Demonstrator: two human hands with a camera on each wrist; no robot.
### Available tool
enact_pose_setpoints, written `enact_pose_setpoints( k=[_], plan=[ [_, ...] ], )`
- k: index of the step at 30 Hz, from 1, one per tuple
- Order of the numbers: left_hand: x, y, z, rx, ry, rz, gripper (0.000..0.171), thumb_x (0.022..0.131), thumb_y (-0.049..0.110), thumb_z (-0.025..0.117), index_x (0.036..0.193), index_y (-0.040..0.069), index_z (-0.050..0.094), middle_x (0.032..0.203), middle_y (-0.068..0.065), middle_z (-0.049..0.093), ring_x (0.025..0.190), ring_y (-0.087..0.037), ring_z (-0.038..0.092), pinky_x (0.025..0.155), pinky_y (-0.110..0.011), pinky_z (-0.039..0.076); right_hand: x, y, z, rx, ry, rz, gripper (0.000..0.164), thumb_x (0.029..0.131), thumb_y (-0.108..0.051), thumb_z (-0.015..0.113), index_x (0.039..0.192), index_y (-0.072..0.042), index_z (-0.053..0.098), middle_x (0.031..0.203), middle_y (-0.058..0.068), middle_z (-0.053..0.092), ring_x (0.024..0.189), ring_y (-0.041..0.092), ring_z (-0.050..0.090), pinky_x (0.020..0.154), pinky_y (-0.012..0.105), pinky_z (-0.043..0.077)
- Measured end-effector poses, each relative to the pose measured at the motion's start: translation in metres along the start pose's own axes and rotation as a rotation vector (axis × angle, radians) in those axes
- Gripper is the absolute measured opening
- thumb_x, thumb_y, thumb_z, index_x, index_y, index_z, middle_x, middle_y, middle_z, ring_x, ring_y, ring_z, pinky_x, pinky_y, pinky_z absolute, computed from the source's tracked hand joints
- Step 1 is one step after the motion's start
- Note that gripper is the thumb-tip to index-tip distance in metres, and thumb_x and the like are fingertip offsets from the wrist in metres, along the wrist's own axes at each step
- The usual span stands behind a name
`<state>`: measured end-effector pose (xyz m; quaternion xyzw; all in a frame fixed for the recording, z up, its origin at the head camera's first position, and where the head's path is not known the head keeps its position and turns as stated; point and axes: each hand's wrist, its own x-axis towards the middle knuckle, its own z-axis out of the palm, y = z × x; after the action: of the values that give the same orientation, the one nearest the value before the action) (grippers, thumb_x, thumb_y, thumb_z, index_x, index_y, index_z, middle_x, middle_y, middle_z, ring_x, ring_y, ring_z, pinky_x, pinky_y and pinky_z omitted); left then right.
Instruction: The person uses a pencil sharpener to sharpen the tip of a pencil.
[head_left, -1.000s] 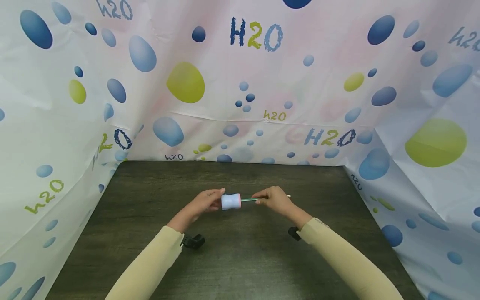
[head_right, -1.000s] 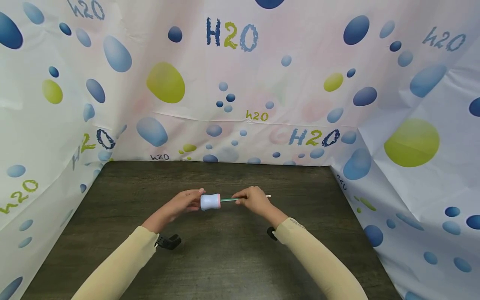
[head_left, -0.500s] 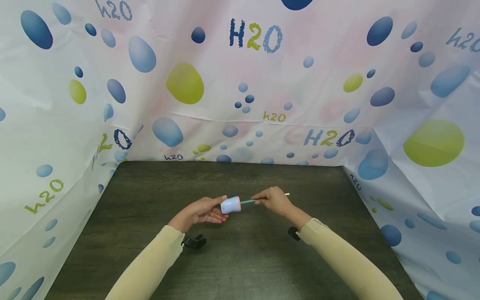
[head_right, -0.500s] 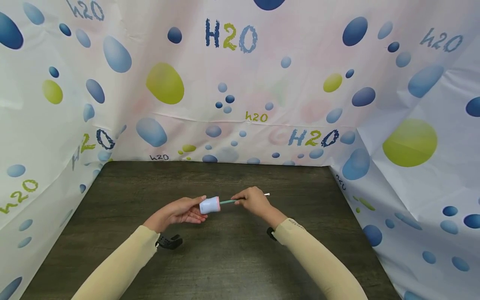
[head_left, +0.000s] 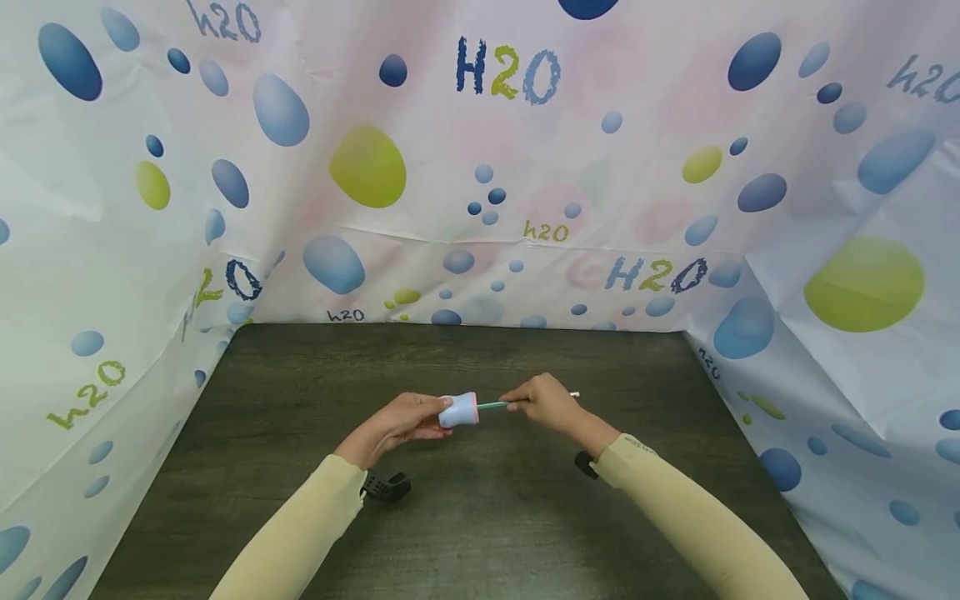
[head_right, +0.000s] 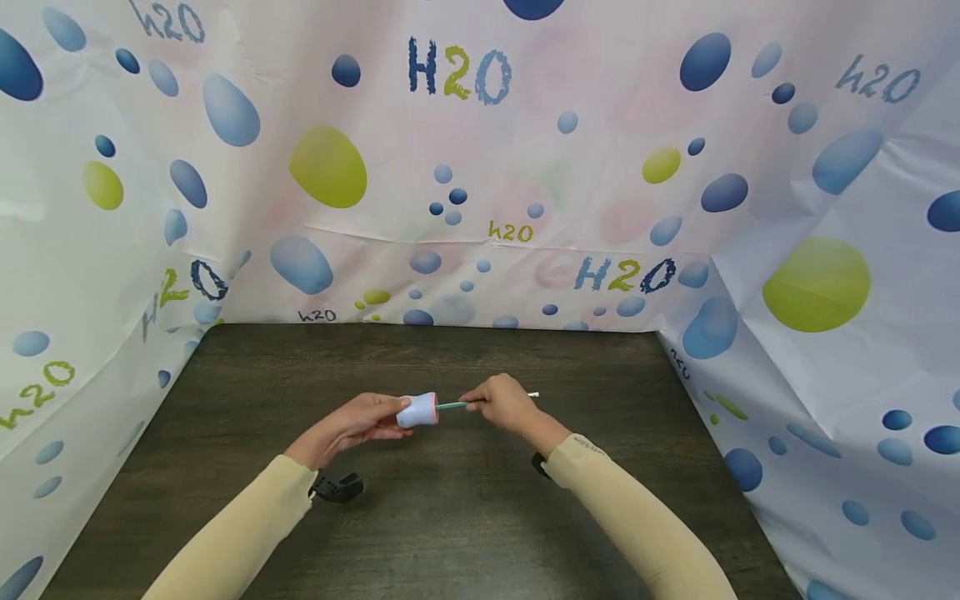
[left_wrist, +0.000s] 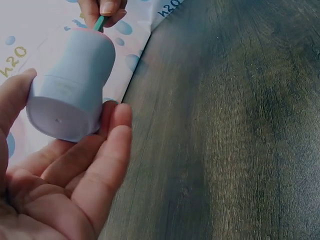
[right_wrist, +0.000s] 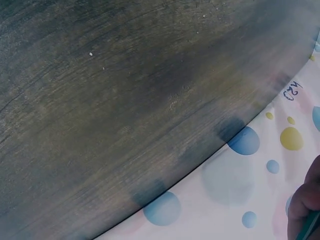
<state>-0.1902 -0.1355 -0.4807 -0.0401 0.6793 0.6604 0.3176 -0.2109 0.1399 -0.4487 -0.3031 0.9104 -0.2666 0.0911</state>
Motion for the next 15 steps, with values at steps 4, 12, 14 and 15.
enact_pose_setpoints(
  k=[4,12,14,15],
  plan=[
    [0.0022,-0.0031,-0.0009,0.051,0.023,0.068,0.054,0.106,0.02,0.057,0.147,-0.013,0.045,0.122,-0.022,0.067,0.092,-0.009,0.07,0.094,-0.03,0.062,0.0019,-0.0003,-0.0013,0.025,-0.018,0.025,0.023,0.095,-0.008,0.07,0.115,-0.001,0.078,0.11,0.018,0.078,0.058,0.003,0.051,0.052,0.018,0.031],
    [0.0019,-0.002,0.0029,0.19,0.094,0.189,0.051,0.099,0.017,0.069,0.143,-0.005,0.055,0.144,-0.026,0.059,0.119,-0.027,0.068,0.109,-0.053,0.052,0.0045,0.0022,-0.0028,0.107,-0.063,0.1,0.022,0.096,-0.008,0.069,0.115,-0.001,0.078,0.105,0.019,0.079,0.074,0.022,0.072,0.054,0.019,0.034],
    [0.0013,-0.0022,0.0035,0.243,0.114,0.23,0.054,0.097,0.015,0.072,0.144,-0.004,0.055,0.145,-0.027,0.059,0.129,-0.036,0.063,0.106,-0.052,0.054,0.0059,0.0035,-0.0026,0.137,-0.075,0.114,0.023,0.096,-0.007,0.068,0.115,0.0,0.077,0.102,0.021,0.079,0.084,0.031,0.075,0.057,0.02,0.038],
    [0.0008,-0.002,0.0039,0.264,0.122,0.249,0.054,0.096,0.014,0.073,0.143,-0.004,0.055,0.144,-0.028,0.059,0.132,-0.038,0.061,0.105,-0.051,0.055,0.0064,0.0042,-0.0026,0.15,-0.082,0.121,0.023,0.096,-0.007,0.068,0.115,0.001,0.077,0.101,0.021,0.079,0.088,0.034,0.075,0.058,0.02,0.042]
  ],
)
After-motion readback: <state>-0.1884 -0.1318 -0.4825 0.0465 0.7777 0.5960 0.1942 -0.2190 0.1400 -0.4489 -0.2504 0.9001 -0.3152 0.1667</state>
